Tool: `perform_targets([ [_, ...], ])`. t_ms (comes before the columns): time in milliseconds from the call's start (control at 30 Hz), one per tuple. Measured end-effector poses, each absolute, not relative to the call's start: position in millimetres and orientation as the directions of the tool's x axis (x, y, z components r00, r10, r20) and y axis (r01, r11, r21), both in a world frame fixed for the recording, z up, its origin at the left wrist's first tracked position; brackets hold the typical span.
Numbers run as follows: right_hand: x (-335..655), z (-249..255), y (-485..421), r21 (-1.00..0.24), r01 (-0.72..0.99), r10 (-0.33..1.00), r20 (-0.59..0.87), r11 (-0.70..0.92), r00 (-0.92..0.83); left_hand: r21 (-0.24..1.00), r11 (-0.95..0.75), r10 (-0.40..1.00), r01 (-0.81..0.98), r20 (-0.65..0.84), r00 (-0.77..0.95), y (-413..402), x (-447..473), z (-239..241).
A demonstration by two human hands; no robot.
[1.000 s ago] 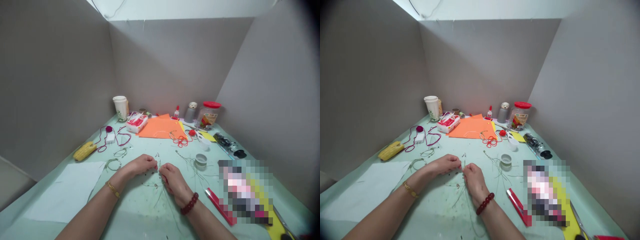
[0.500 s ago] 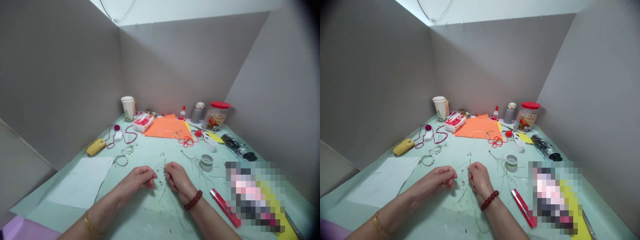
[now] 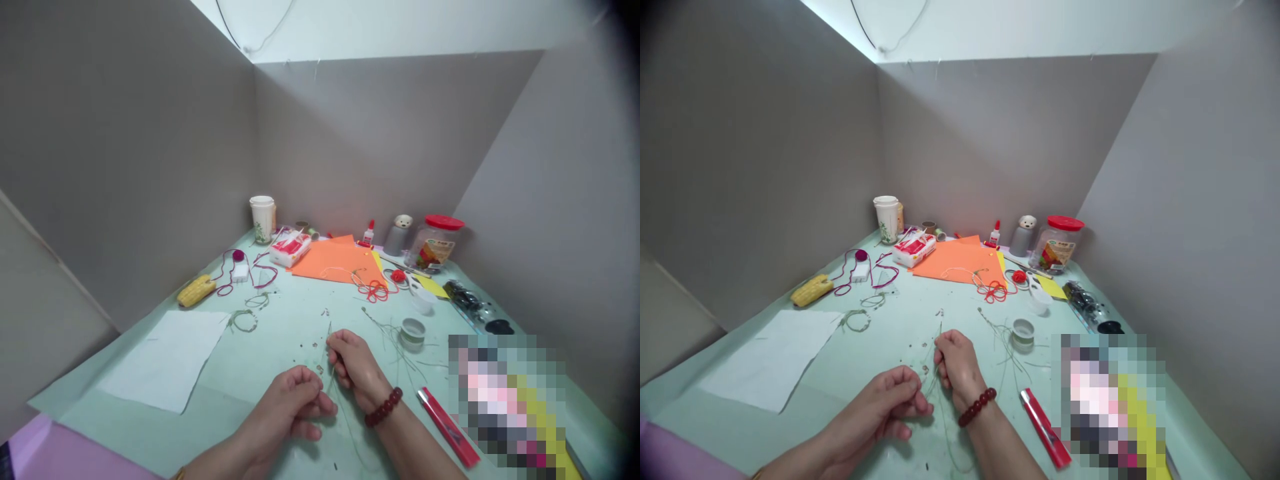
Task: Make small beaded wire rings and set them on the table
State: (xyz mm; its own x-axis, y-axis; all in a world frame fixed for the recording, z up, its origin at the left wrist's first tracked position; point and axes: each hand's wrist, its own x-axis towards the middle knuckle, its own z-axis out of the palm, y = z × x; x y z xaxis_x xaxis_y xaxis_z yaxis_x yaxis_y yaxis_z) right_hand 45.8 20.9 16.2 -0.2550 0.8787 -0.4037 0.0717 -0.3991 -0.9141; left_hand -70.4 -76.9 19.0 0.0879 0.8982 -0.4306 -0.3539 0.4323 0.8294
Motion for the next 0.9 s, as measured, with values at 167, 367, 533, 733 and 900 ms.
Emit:
perform_targets([
  [167, 46, 17, 22, -0.913, 0.075, 0.878, -0.406, -0.401, -0.255, 0.824, 0.43, 0.901, -0.369, -0.416, 0.123, -77, -73, 19],
  [367, 46, 14, 24, -0.913, 0.071, 0.878, -0.407, -0.402, -0.254, 0.885, 0.337, 0.933, -0.321, -0.361, -0.015, -75, -89, 23],
  [533, 47, 14, 22, -0.918, 0.077, 0.883, -0.395, -0.389, -0.254, 0.894, 0.357, 0.927, -0.27, -0.376, -0.02, -74, -101, 31],
  [733, 46, 17, 20, -0.92, 0.09, 0.886, -0.391, -0.381, -0.251, 0.945, 0.322, 0.947, -0.056, -0.32, 0.04, -64, -115, 37],
  [900, 46, 17, 20, -0.926, 0.077, 0.889, -0.377, -0.37, -0.26, 0.94, 0.341, 0.934, 0.026, -0.341, 0.11, -56, -120, 37],
])
